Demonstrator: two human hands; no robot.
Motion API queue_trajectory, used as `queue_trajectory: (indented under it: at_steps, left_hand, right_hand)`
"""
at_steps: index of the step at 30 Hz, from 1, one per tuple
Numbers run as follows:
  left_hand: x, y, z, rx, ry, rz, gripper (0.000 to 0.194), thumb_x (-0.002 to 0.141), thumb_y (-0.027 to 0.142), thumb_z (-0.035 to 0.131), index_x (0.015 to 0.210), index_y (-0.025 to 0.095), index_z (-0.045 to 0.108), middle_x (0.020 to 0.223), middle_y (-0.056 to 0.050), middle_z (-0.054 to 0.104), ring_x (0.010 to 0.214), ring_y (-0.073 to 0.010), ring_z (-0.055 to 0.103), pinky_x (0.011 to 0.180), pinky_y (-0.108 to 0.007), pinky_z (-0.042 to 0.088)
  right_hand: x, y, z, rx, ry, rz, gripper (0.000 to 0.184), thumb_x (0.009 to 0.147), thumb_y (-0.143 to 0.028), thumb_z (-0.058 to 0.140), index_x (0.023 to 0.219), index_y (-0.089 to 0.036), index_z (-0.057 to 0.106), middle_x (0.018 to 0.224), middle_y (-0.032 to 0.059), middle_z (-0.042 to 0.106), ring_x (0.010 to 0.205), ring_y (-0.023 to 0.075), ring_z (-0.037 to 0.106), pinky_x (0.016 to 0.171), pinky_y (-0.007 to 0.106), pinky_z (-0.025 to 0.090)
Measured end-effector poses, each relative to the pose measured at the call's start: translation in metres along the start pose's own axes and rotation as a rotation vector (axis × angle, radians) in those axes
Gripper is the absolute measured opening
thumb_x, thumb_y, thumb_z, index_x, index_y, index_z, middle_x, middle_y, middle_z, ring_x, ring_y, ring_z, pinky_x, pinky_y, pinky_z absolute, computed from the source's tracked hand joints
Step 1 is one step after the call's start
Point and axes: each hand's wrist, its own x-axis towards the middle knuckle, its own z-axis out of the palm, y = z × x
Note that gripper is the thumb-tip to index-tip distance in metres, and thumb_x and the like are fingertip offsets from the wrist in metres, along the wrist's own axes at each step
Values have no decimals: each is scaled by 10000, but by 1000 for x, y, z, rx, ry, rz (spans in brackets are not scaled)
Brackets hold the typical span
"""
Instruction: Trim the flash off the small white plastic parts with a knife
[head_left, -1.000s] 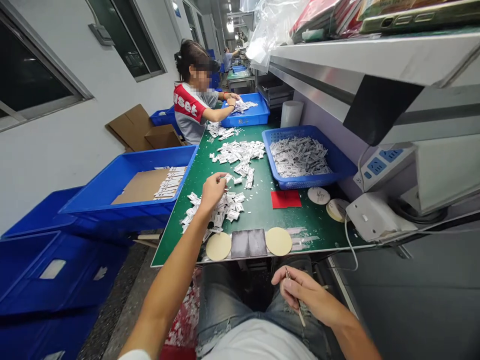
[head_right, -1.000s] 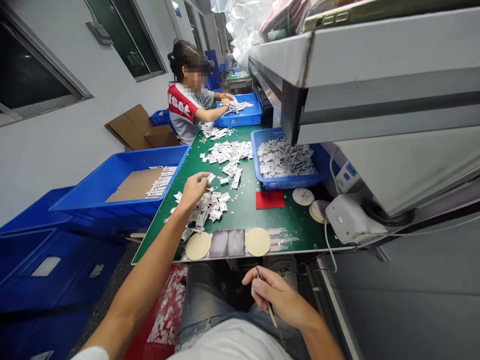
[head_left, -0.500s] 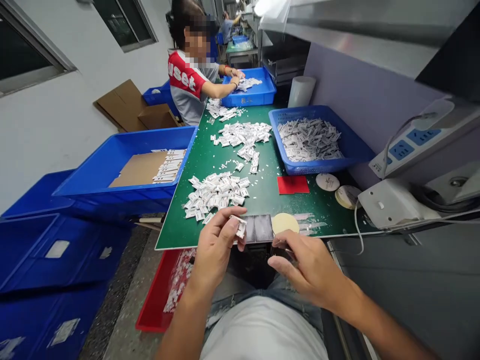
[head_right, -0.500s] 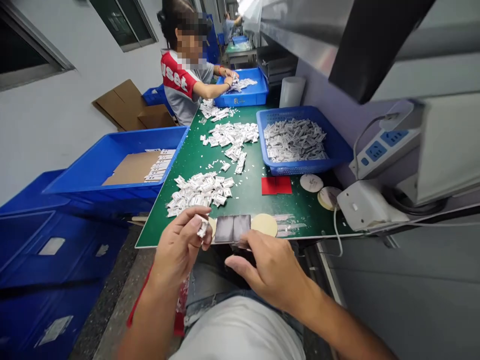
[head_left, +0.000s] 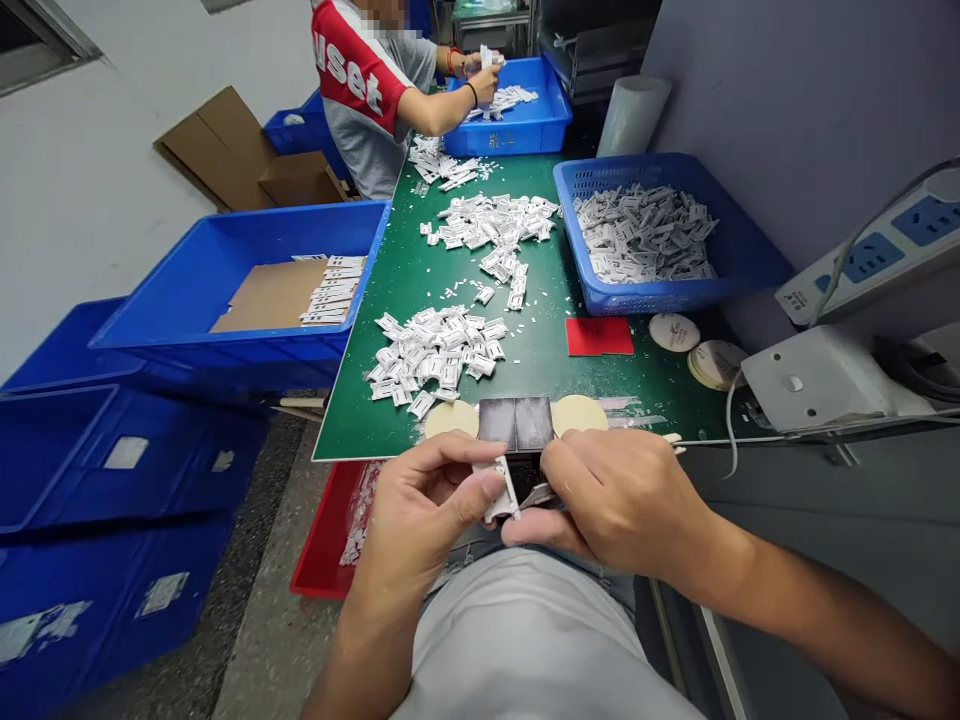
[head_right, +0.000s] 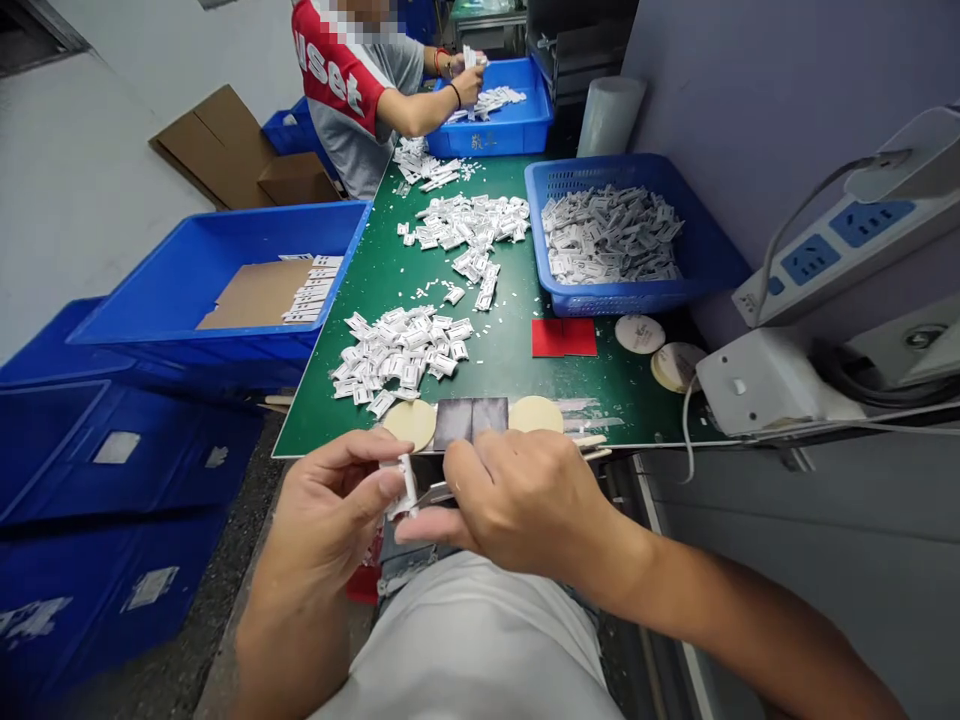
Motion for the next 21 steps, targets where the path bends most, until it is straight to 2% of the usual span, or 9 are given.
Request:
queue_trajectory:
  at_steps: [5, 21]
  left_hand:
    - [0, 5, -2, 57, -48, 6, 120, 668, 242, 805, 775, 200, 771, 633, -17, 614, 533, -112, 541, 469, -210, 435]
    - [-3, 7, -4, 104, -44, 27, 100, 670, 221, 799, 766, 209, 775, 621, -20, 600, 533, -115, 522, 464, -212, 423]
  right_hand:
    - [0, -1, 1, -46, 8, -18, 601, 925, -670, 280, 582, -208, 455, 501, -6, 385, 495, 143, 262, 521, 323, 134]
    - [-4, -5, 2, -84, 19, -10, 581, 940, -641, 280, 575, -218, 438, 496, -6, 374, 491, 151, 255, 518, 328, 135]
